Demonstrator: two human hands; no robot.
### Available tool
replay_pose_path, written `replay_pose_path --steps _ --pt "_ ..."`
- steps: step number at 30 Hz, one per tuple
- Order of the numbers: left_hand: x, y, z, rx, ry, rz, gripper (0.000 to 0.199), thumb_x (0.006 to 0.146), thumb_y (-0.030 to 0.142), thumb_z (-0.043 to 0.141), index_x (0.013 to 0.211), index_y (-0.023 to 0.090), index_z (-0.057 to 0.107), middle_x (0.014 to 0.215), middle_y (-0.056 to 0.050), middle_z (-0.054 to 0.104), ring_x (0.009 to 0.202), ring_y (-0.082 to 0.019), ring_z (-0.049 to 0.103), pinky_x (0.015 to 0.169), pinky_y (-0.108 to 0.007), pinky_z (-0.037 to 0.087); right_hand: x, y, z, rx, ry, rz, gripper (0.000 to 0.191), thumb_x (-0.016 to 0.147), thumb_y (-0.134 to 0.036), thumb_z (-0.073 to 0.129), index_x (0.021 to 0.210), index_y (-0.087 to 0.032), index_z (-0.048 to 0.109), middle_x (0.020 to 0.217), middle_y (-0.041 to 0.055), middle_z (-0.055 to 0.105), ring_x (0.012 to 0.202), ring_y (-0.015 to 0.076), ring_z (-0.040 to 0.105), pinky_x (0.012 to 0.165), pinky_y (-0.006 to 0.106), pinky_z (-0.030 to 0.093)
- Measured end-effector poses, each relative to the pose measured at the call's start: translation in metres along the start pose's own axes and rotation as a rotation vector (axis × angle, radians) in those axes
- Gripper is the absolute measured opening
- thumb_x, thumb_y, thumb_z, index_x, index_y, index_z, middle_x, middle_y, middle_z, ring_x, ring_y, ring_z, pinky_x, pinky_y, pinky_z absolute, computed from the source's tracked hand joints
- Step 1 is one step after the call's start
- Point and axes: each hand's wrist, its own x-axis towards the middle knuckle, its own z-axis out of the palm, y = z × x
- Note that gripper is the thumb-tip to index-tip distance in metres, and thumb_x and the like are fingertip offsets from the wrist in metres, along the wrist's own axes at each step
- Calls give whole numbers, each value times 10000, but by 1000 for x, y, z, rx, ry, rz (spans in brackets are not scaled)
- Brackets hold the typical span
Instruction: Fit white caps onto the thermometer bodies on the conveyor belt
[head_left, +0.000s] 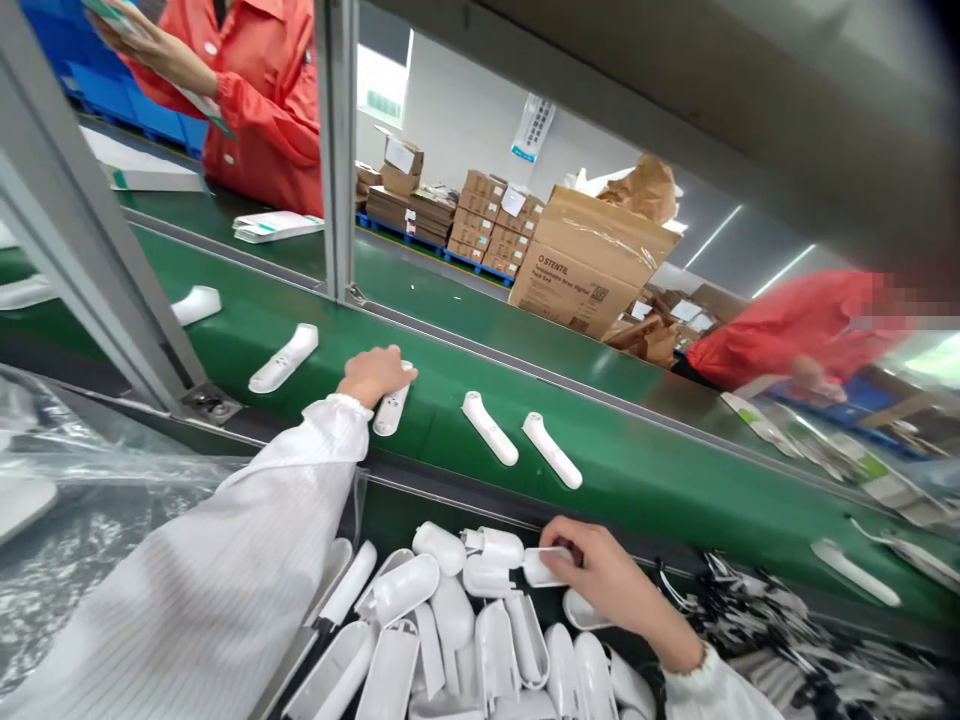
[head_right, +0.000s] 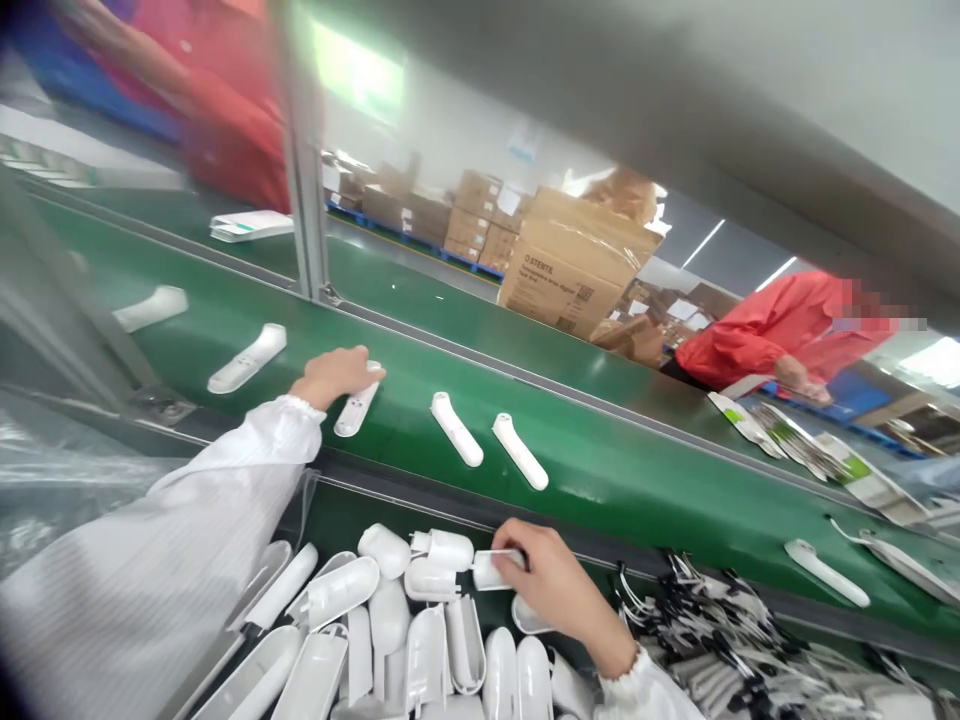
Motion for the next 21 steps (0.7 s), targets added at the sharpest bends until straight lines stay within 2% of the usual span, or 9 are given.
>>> replay_pose_path --steps 3,5,7,9,11,14,21 --pt "-3 1 10 -4 -31 76 425 841 509 501 1095 198 637 1133 -147 668 1000 -326 645 832 -405 516 34 -3 -10 189 101 38 196 918 -363 541 976 -227 671 771 -2 622 602 155 571 570 277 462" --pt "-5 5 14 -35 -18 76 403 834 480 499 1054 182 657 1120 -154 674 973 -314 655 809 -385 522 66 -12 -7 318 195 0 295 914 -405 532 1077 -218 693 906 37 641 594 150 594 539 278 492" --pt "-6 8 15 -70 -14 41 407 822 479 503 1034 174 671 1108 -160 678 957 -314 660 794 -383 526 101 -25 4 377 266 -80 353 911 -408 524 1151 -215 695 1051 72 635 628 150 616 535 280 525" --pt "-6 9 16 -90 -14 14 407 816 483 510 1020 174 681 1100 -163 683 963 -316 663 796 -382 527 133 -39 21 345 303 -165 374 914 -376 522 1219 -223 676 1149 82 637 745 171 651 634 300 575" --pt "-7 10 19 -94 -6 1 401 815 476 519 1023 174 682 1100 -165 685 991 -316 661 813 -374 525 156 -53 38 224 314 -246 377 924 -329 530 1267 -235 655 1222 76 644 932 205 661 824 350 579" --pt "-7 12 24 -110 24 -15 435 821 469 526 1103 161 647 1114 -177 681 1026 -313 657 834 -369 523 170 -63 54 54 256 -353 352 940 -258 539 1270 -235 658 1304 64 630 1176 229 598 1048 400 469" --pt "-13 27 37 -141 53 -3 453 850 453 519 1143 119 604 1091 -199 678 1026 -325 656 839 -388 522 166 -52 57 -117 136 -357 382 923 -208 629 1302 -259 631 1329 25 609 1277 247 540 1145 432 380"
